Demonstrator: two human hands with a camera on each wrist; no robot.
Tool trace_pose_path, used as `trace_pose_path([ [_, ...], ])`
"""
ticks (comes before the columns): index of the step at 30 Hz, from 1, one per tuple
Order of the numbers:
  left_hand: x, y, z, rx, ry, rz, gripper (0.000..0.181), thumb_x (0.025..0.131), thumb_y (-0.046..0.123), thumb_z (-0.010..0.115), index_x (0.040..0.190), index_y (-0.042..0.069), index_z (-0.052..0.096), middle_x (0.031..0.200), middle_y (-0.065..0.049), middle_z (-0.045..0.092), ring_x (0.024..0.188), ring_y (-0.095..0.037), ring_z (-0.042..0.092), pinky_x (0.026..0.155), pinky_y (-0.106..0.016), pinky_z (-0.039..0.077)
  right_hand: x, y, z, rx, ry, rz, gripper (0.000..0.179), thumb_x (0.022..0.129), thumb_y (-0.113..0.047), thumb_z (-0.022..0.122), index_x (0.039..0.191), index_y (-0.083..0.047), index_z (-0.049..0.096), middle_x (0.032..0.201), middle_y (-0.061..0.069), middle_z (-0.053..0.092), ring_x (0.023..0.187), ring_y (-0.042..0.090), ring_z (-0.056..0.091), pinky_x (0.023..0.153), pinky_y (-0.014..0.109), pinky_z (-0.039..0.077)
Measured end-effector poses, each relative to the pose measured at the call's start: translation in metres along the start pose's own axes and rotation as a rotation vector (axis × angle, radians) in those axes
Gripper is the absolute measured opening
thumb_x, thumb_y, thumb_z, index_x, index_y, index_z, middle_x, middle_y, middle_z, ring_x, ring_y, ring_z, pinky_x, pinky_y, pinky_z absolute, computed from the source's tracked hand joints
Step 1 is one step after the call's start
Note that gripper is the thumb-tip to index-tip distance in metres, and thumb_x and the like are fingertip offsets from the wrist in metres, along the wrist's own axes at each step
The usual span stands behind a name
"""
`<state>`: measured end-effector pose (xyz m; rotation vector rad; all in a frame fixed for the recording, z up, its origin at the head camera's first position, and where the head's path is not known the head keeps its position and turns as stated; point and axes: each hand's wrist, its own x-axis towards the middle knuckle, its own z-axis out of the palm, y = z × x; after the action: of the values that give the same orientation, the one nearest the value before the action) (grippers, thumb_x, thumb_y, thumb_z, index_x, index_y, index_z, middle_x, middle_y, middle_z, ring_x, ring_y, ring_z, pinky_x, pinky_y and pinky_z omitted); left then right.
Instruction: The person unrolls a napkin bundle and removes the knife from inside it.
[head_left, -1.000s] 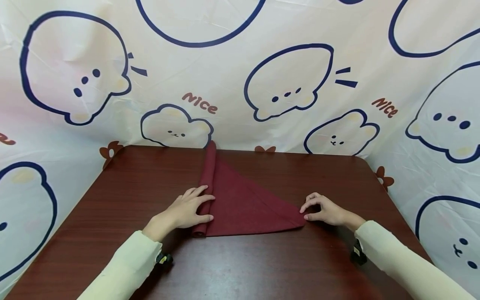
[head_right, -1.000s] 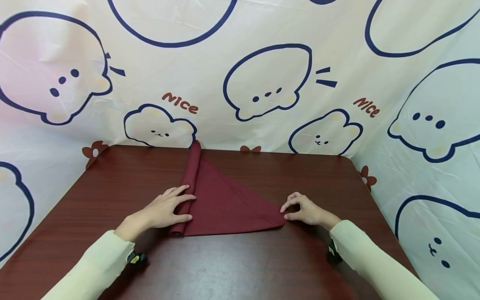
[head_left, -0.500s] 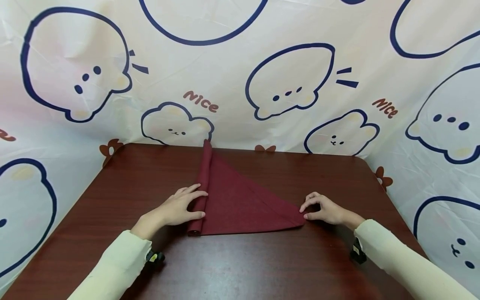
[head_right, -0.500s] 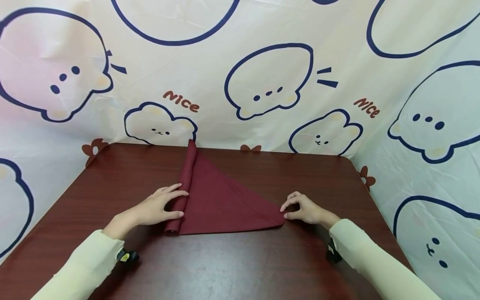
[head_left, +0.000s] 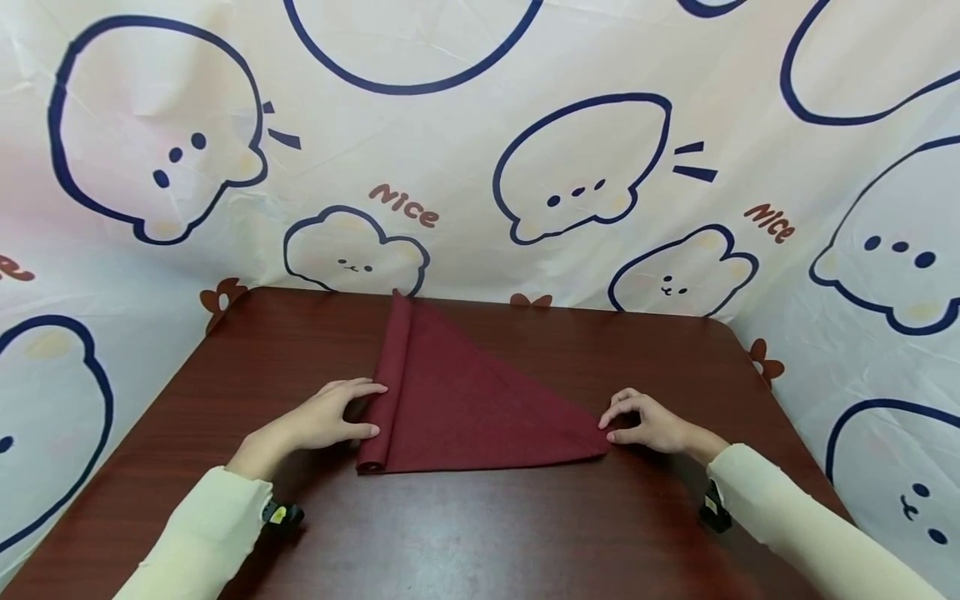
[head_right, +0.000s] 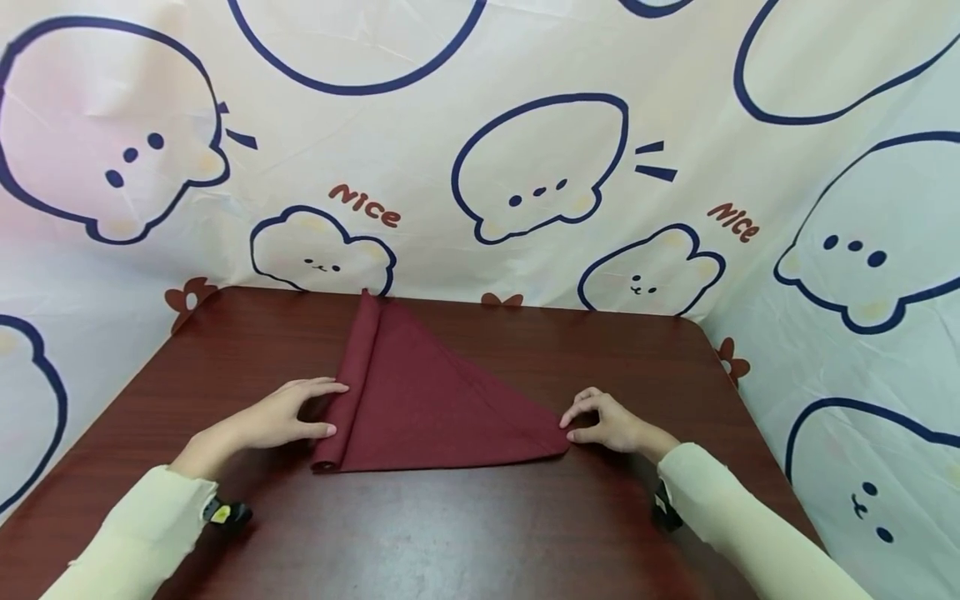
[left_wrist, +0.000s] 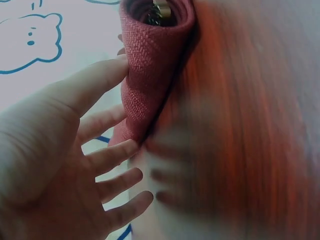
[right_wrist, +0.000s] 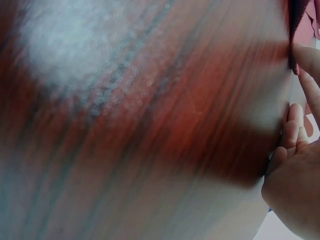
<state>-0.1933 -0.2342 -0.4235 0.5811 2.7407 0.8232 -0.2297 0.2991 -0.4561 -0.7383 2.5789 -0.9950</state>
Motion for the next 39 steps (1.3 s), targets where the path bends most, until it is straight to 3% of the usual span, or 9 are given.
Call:
trace_pose_path([
  [5, -0.002, -0.004, -0.001, 0.004, 0.013, 0.027, 0.064, 0.091, 0.031, 0.074, 0.146, 0.007, 0.053, 0.151, -0.028, 0.047, 0.141, -0.052, 0.037, 0.110, -0.070, 0.034, 0.000, 0.001, 0.001, -0.004, -0.001, 0.020, 0.011, 0.088, -0.019, 0.079, 0.099, -0.018, 0.078, 0.114, 0.005, 0.054, 0.109, 0.006, 0.042, 0.097, 0.031, 0.039],
  [9, -0.002, 0.000, 0.000, 0.035, 0.018, 0.012, 0.063, 0.090, 0.032, 0.076, 0.145, 0.008, 0.054, 0.151, -0.028, 0.047, 0.141, -0.051, 0.037, 0.109, -0.070, 0.035, -0.001, 0.002, 0.001, 0.000, -0.002, 0.022, 0.011, 0.087, -0.018, 0.079, 0.098, -0.017, 0.078, 0.113, 0.005, 0.054, 0.108, 0.005, 0.042, 0.097, 0.030, 0.039],
  [12, 0.000, 0.007, 0.000, 0.087, 0.041, -0.014, 0.063, 0.088, 0.030, 0.078, 0.143, 0.010, 0.056, 0.153, -0.028, 0.044, 0.142, -0.052, 0.034, 0.109, -0.071, 0.035, 0.000, 0.003, 0.001, -0.004, -0.003, 0.009, 0.011, 0.087, -0.019, 0.079, 0.098, -0.017, 0.078, 0.112, 0.005, 0.054, 0.107, 0.005, 0.043, 0.096, 0.028, 0.039],
  [18, 0.011, 0.026, 0.004, 0.189, 0.098, 0.040, 0.055, 0.089, 0.031, 0.075, 0.139, 0.013, 0.061, 0.153, -0.024, 0.046, 0.141, -0.048, 0.039, 0.106, -0.071, 0.037, 0.000, 0.005, 0.001, -0.015, 0.011, 0.006, 0.011, 0.086, -0.020, 0.080, 0.096, -0.018, 0.078, 0.112, 0.004, 0.054, 0.107, 0.003, 0.043, 0.096, 0.026, 0.039],
  [22, 0.017, 0.036, 0.011, 0.284, 0.076, 0.046, 0.054, 0.089, 0.040, 0.075, 0.136, 0.014, 0.064, 0.151, -0.023, 0.048, 0.139, -0.046, 0.042, 0.105, -0.068, 0.040, 0.000, 0.004, 0.001, -0.008, 0.011, -0.001, 0.011, 0.086, -0.020, 0.080, 0.097, -0.018, 0.078, 0.112, 0.005, 0.054, 0.107, 0.004, 0.043, 0.095, 0.026, 0.039],
  [27, 0.014, 0.039, 0.020, 0.387, 0.033, 0.012, 0.060, 0.085, 0.046, 0.078, 0.134, 0.014, 0.065, 0.152, -0.022, 0.046, 0.139, -0.043, 0.043, 0.104, -0.063, 0.043, -0.002, 0.003, 0.003, -0.008, 0.004, 0.002, 0.010, 0.087, -0.020, 0.079, 0.097, -0.018, 0.078, 0.112, 0.004, 0.054, 0.108, 0.004, 0.043, 0.095, 0.026, 0.039],
  [39, 0.013, 0.028, 0.020, 0.351, 0.039, 0.007, 0.059, 0.086, 0.042, 0.077, 0.137, 0.014, 0.063, 0.156, -0.021, 0.042, 0.141, -0.045, 0.040, 0.104, -0.065, 0.042, 0.000, 0.002, 0.000, -0.024, 0.005, 0.011, 0.011, 0.087, -0.020, 0.080, 0.097, -0.019, 0.078, 0.112, 0.004, 0.054, 0.108, 0.005, 0.043, 0.096, 0.027, 0.040],
])
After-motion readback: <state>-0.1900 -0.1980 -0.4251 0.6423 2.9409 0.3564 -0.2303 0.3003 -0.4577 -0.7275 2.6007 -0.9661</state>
